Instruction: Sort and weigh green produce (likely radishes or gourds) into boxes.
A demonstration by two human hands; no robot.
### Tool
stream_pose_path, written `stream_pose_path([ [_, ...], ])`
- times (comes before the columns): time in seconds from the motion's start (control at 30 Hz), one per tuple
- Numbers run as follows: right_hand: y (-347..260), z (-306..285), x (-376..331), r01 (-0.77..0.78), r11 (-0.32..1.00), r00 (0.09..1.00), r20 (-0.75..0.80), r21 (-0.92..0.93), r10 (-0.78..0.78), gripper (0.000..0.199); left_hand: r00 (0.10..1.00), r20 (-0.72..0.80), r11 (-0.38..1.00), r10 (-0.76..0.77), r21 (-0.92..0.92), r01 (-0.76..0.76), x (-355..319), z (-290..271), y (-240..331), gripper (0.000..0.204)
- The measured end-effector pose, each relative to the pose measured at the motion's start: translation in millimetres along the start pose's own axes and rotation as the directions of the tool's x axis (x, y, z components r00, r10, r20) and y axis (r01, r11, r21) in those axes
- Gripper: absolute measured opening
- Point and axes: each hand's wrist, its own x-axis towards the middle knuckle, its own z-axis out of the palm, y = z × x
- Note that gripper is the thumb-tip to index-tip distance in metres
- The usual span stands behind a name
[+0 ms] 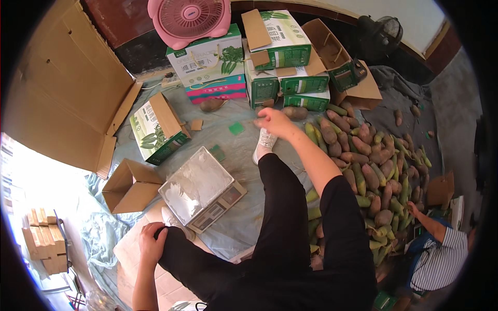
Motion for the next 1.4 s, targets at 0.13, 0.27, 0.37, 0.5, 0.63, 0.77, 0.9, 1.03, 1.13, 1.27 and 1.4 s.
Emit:
stream_pose_path([
  [0.13, 19, -8, 53, -0.277, 0.884, 0.947, -0.047, 0.378, 0.317, 0.043, 1.0, -0.013, 1.0, -0.024, -0.01, 0.024, 3, 0, -5, 0.017],
  [0.27, 21, -12, 105, -0.296, 0.757, 0.896, -0.105, 0.582, 0.432, 0.051, 0.998, -0.014, 0.998, -0.057, -0.031, 0.056, 9, -4, -5, 0.017],
  [0.37, 25, -16, 140, -0.264, 0.691, 0.885, -0.116, 0.673, 0.451, 0.055, 0.997, -0.004, 0.997, -0.071, -0.035, 0.071, 17, -4, -4, 0.016],
  [0.5, 34, -15, 181, -0.196, 0.61, 0.878, -0.14, 0.768, 0.457, 0.06, 0.994, 0.004, 0.994, -0.105, -0.042, 0.106, 26, -1, -7, 0.017],
  [0.63, 41, -13, 207, -0.167, 0.544, 0.868, -0.139, 0.822, 0.476, 0.06, 0.992, 0.01, 0.992, -0.123, -0.036, 0.123, 37, 2, -3, 0.018],
  [0.77, 51, -10, 224, -0.158, 0.506, 0.836, -0.158, 0.848, 0.526, 0.057, 0.992, 0.027, 0.992, -0.121, -0.023, 0.121, 47, 6, -2, 0.018],
  [0.9, 45, -13, 227, -0.136, 0.336, 0.88, -0.042, 0.932, 0.473, 0.045, 0.99, 0.036, 0.991, -0.136, -0.01, 0.136, 49, 7, 1, 0.018],
  [1.03, 51, -19, 235, -0.099, 0.357, 0.857, -0.103, 0.929, 0.505, 0.035, 0.992, 0.038, 0.993, -0.116, -0.012, 0.117, 51, 9, 1, 0.018],
  [1.13, 42, -29, 229, 0.047, 0.346, 0.79, -0.247, 0.937, 0.562, 0.03, 0.993, 0.028, 0.993, -0.114, -0.021, 0.114, 50, 8, 1, 0.018],
  [1.27, 7, -48, 202, 0.264, 0.3, 0.726, -0.394, 0.917, 0.563, 0.029, 0.995, -0.001, 0.994, -0.104, -0.026, 0.104, 43, 5, 1, 0.018],
  [1.4, -26, -63, 153, 0.358, 0.263, 0.718, -0.445, 0.896, 0.535, 0.026, 0.995, -0.044, 0.994, -0.088, -0.066, 0.085, 35, 4, 1, 0.017],
])
